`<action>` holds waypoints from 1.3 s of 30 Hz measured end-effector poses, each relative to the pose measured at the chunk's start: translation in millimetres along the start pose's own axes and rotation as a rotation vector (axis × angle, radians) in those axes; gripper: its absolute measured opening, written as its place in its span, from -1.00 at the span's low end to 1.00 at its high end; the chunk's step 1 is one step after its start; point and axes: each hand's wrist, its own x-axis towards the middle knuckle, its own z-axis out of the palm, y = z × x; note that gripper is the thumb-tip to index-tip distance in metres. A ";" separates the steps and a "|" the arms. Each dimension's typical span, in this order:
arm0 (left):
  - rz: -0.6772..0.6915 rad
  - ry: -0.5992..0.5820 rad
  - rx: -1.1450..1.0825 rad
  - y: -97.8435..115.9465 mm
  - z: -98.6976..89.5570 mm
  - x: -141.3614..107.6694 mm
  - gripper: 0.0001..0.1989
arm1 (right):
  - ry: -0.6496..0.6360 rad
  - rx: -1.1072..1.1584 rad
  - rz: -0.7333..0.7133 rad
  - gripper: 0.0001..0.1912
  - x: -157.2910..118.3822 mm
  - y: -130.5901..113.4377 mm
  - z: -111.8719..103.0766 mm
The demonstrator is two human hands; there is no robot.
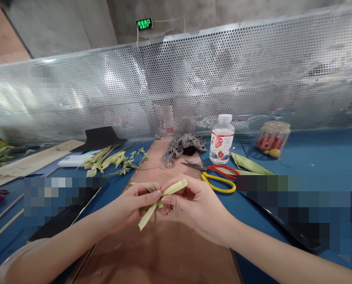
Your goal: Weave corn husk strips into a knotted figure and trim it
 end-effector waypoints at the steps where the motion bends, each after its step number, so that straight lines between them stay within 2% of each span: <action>1: 0.000 0.006 -0.004 0.2 2.4 -0.5 -0.80 | 0.015 -0.002 -0.002 -0.89 -0.4 0.1 0.4; 6: -0.022 0.048 -0.007 -1.7 7.9 0.3 -0.77 | 0.071 -0.023 -0.042 -0.91 -0.3 -1.3 4.1; 9: 0.059 0.059 0.092 -2.4 6.6 1.1 -0.69 | 0.089 -0.058 -0.067 -0.89 0.4 -2.2 4.7; 13: 0.155 0.047 0.423 -2.7 5.7 -1.9 -0.69 | 0.126 -0.180 -0.070 -0.90 0.2 1.6 2.5; 16: 0.268 0.176 0.746 -4.1 8.0 -5.1 -0.63 | 0.171 -0.274 -0.075 -0.93 -0.9 6.1 2.8; 19: 0.359 0.268 0.905 -5.9 10.8 -6.1 -0.72 | 0.159 -0.258 -0.033 -0.92 -2.1 8.7 5.6; 24: 0.463 0.365 1.011 -8.5 10.3 -4.8 -0.76 | 0.173 -0.244 0.006 -0.88 -2.1 10.6 7.1; 27: 0.485 0.363 1.038 -8.6 8.9 -4.8 -0.78 | 0.158 -0.233 0.007 -0.87 -1.9 11.7 5.6; 32: 0.474 0.354 1.031 -6.6 10.5 -5.0 -0.80 | 0.127 -0.216 0.033 -0.85 -2.5 12.3 4.8; 39: 0.389 0.379 1.029 -1.1 16.5 -6.8 -0.80 | 0.077 -0.147 0.025 -0.85 -1.8 11.9 5.1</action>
